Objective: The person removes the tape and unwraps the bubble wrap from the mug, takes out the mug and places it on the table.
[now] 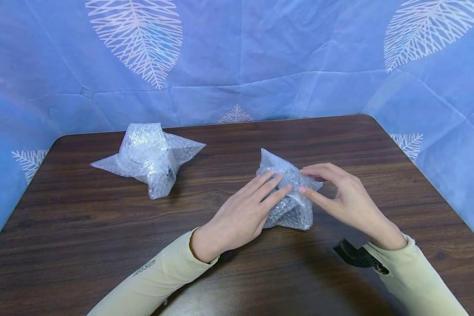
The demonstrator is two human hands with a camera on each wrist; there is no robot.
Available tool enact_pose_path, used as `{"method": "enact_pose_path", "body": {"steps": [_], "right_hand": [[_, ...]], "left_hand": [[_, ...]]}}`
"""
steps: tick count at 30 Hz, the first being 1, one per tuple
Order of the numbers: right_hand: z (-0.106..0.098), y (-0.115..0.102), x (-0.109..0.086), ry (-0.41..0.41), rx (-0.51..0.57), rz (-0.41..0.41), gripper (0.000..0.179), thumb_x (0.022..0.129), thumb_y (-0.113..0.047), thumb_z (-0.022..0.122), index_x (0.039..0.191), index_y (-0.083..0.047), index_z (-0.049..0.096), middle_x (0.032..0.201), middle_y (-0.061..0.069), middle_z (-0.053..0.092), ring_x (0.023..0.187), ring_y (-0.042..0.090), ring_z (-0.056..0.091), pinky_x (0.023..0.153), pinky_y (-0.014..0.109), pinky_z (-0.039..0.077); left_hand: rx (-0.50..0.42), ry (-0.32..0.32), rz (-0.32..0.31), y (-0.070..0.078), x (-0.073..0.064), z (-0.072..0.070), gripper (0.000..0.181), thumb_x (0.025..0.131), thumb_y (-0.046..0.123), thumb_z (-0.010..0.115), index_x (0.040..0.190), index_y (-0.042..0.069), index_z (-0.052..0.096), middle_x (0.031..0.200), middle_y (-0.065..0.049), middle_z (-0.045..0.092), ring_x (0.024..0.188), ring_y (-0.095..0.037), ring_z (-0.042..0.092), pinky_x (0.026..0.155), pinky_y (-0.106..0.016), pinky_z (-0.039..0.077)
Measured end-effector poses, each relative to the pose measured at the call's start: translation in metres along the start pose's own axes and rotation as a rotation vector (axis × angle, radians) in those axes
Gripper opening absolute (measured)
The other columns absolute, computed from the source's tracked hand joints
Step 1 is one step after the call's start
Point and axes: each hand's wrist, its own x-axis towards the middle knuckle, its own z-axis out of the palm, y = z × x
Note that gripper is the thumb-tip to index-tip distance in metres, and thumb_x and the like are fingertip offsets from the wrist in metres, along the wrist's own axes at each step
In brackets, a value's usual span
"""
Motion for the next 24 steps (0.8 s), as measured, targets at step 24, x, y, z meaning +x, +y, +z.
{"method": "enact_pose_path", "body": {"steps": [24], "right_hand": [[0.0, -0.004, -0.012, 0.027, 0.152, 0.226, 0.026, 0.088, -0.015, 0.07, 0.112, -0.005, 0.067, 0.091, 0.007, 0.07, 0.078, -0.011, 0.059, 0.069, 0.007, 0.048]], "left_hand": [[-0.087, 0.004, -0.03, -0.001, -0.001, 0.003, 0.053, 0.096, 0.008, 0.054, 0.146, 0.014, 0.04, 0.151, -0.009, 0.039, 0.145, -0.024, 0.025, 0.118, -0.031, 0.018]]}}
